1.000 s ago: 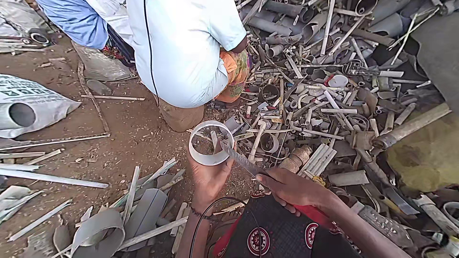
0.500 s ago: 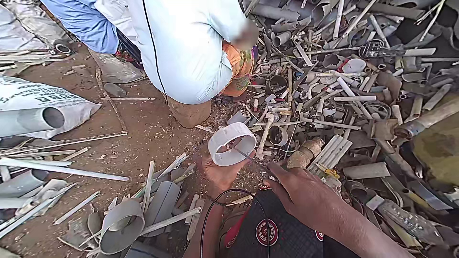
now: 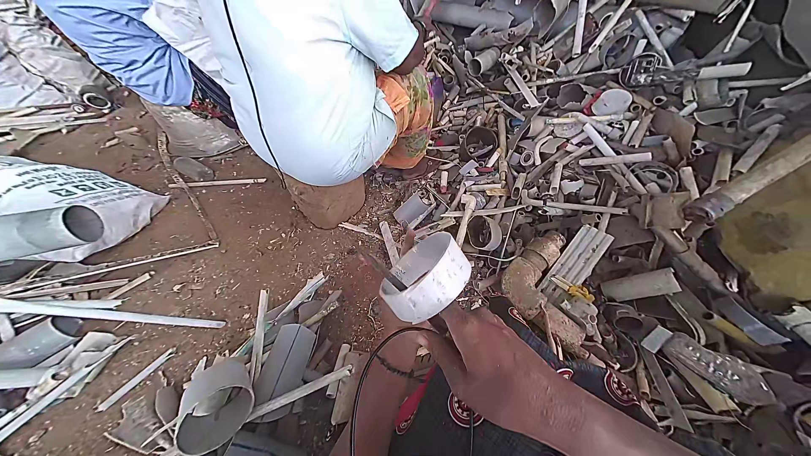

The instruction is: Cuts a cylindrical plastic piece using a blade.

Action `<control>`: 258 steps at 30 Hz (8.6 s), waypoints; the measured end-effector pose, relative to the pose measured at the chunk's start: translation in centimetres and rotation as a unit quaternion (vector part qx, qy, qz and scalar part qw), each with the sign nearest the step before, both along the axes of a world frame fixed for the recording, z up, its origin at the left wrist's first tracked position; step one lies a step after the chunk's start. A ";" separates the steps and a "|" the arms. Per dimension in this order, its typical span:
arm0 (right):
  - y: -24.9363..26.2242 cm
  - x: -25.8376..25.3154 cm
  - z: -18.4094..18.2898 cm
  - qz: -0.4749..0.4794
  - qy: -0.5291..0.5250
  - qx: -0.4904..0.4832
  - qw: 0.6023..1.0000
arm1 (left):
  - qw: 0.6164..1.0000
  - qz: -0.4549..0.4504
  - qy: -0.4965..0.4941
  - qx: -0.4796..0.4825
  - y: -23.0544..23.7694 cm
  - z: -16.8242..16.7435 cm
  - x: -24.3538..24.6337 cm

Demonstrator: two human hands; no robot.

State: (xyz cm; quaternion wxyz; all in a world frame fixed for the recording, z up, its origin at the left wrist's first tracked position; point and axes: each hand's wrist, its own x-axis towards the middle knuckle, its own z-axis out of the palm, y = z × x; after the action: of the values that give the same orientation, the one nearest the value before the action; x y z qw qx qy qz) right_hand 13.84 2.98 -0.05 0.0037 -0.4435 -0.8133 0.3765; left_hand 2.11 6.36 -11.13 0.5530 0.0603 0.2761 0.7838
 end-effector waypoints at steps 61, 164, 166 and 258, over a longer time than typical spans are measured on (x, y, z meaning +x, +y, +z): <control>1.0 2.1 -2.2 -0.064 -0.240 0.279 0.928 | 0.990 -0.141 -0.025 0.001 -0.4 1.8 -2.0; 1.2 -1.2 -1.6 -0.044 0.036 0.309 0.949 | 0.968 0.047 0.191 0.153 -2.0 2.7 0.5; 1.0 -1.4 -2.1 -0.034 0.027 0.355 0.934 | 0.972 0.054 0.182 0.137 -2.1 2.6 0.5; 1.0 -0.2 -4.1 0.080 0.061 0.461 0.882 | 0.986 -0.016 -0.072 0.147 -2.3 3.5 -2.0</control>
State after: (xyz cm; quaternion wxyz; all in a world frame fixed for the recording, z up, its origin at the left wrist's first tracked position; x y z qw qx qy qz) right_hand 13.68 4.02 -4.18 0.2269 -0.3011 -0.9261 -0.0156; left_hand 0.07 4.05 -7.68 0.5693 0.0885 0.1166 0.8090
